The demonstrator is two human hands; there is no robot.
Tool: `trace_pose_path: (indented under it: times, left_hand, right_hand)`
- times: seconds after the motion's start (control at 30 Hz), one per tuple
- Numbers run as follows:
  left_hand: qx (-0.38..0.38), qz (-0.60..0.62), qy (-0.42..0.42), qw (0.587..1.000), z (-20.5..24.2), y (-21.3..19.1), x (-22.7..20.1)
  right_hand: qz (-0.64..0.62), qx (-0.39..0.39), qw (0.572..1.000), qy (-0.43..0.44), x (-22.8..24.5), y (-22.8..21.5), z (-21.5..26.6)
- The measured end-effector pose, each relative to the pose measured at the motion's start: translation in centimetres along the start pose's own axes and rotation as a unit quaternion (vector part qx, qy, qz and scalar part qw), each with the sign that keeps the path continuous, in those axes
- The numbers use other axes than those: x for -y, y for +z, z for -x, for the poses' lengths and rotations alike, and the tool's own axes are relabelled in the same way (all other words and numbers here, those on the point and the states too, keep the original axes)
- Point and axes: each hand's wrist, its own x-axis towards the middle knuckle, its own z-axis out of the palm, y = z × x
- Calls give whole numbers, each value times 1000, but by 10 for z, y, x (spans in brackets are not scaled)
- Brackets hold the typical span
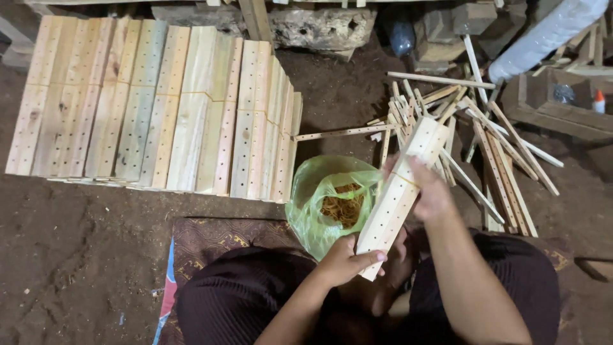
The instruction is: The person sits on a mat and repeatedly picks up thin wooden strips with pre-drilled holes, aligns them, and inserts rubber bands from a green bag to bundle them. The person then places the bundled strips onto a growing stack to the left.
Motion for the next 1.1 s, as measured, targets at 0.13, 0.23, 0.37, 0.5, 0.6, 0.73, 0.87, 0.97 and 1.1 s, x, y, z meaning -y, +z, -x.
trace_pose_path:
  times: [0.13, 0.23, 0.37, 0.5, 0.6, 0.73, 0.87, 0.97, 1.1]
  left_hand:
    - [1, -13, 34, 999, -7, -1, -2]
    - [-28, -22, 23, 999, -8, -4, -2]
    - [-53, 1, 13, 998, -12, -6, 4]
    - [-31, 42, 35, 998, -9, -1, -1]
    - [-31, 81, 58, 995, -12, -1, 3]
    - [-29, 87, 65, 994, -9, 1, 7]
    - [-34, 87, 68, 993, -4, 2, 5]
    - [-72, 95, 47, 992, -2, 2, 10]
    - [-92, 81, 126, 984, 15, -10, -5]
  right_hand:
    - [49, -100, 993, -35, 12, 36, 8]
    - [45, -86, 995, 6, -25, 37, 20]
    - [40, -108, 986, 118, -20, 48, 21]
    - [-52, 54, 997, -4, -27, 20, 3]
    - [56, -69, 996, 0, -24, 42, 16]
    - [11, -21, 1000, -20, -40, 30, 16]
    - [5, -10, 1000, -2, -42, 28, 16]
    - [182, -170, 968, -19, -46, 18, 12]
    - [164, -102, 967, -164, -23, 78, 29]
